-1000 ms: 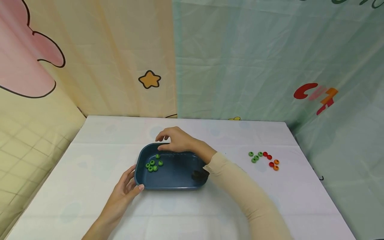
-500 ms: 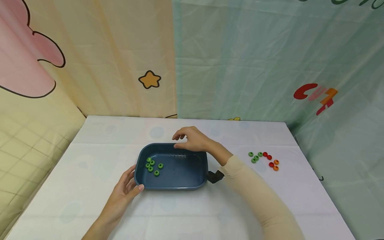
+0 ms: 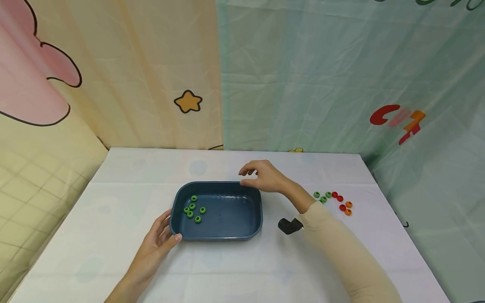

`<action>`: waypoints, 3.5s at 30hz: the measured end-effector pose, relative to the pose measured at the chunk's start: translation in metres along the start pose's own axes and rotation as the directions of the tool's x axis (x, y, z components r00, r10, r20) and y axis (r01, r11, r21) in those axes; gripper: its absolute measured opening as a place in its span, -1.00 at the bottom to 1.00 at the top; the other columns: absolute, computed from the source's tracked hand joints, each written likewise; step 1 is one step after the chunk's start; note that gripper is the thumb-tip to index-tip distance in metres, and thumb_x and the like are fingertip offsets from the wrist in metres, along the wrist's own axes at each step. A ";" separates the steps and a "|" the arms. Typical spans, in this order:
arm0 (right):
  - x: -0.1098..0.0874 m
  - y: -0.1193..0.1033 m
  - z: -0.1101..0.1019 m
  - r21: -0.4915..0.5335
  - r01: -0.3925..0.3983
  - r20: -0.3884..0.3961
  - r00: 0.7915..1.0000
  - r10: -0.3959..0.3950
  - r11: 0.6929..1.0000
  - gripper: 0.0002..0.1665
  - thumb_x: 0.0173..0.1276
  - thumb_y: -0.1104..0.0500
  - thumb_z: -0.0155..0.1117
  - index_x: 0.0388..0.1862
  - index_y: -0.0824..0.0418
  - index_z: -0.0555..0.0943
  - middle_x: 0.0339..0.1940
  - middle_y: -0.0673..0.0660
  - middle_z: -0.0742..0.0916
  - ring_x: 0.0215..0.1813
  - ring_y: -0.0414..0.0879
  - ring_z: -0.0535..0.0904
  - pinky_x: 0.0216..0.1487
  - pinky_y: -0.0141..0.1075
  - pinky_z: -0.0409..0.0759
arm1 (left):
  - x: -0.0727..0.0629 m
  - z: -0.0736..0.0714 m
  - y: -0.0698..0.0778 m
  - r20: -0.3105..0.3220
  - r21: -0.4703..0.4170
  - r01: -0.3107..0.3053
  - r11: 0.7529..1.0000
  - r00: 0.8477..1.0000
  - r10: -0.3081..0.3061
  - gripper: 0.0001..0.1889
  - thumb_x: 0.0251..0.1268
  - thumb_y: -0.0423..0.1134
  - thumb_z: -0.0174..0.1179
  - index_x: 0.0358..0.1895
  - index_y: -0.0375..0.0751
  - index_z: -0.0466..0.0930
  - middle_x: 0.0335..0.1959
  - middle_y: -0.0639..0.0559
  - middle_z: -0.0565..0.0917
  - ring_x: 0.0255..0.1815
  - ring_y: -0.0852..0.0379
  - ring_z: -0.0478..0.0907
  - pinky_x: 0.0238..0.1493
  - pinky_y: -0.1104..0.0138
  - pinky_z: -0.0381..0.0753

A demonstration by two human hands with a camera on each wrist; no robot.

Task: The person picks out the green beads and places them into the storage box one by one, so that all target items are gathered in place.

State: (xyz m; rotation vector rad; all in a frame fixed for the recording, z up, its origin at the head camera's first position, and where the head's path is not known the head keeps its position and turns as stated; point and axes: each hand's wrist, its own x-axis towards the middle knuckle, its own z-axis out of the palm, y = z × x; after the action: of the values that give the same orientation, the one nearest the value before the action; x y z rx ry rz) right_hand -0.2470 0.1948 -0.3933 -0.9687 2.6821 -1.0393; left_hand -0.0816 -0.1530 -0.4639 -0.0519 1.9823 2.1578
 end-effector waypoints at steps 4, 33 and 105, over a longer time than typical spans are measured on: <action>-0.012 0.008 -0.009 0.000 -0.022 -0.033 0.999 0.022 1.000 -0.68 0.38 0.13 0.49 0.05 0.23 0.74 0.02 0.21 0.77 0.04 0.11 0.63 0.10 0.13 0.61 | 0.000 0.000 0.000 -0.002 -0.003 0.004 1.000 1.000 -0.004 -0.15 0.40 -0.49 0.29 0.64 -0.01 0.06 0.57 -0.15 0.17 0.53 -0.10 0.21 0.19 0.44 0.53; -0.087 0.062 -0.053 -0.048 -0.241 -0.183 0.956 0.228 0.969 -0.63 0.42 0.11 0.47 0.07 0.32 0.72 0.02 0.25 0.75 0.03 0.08 0.61 0.09 0.09 0.61 | 0.001 0.001 0.000 -0.028 0.003 0.035 0.999 0.999 -0.035 -0.13 0.38 -0.47 0.31 0.63 0.01 0.06 0.57 -0.13 0.17 0.53 -0.10 0.22 0.18 0.45 0.52; -0.186 0.130 -0.085 0.092 -0.609 -0.056 0.787 0.615 0.788 -0.55 0.47 0.20 0.34 0.24 0.41 0.58 0.20 0.54 0.56 -0.14 0.08 0.62 -0.26 -0.19 0.68 | -0.002 0.001 -0.001 -0.019 -0.027 0.014 1.000 1.000 -0.015 -0.13 0.37 -0.50 0.30 0.63 -0.01 0.07 0.56 -0.16 0.17 0.53 -0.12 0.21 0.19 0.41 0.54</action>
State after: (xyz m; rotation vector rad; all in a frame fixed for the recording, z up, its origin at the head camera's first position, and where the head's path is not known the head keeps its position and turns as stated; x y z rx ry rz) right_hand -0.1946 0.4282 -0.4346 0.0018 2.6856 -1.0120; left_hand -0.0799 -0.1523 -0.4643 -0.0920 1.9570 2.1834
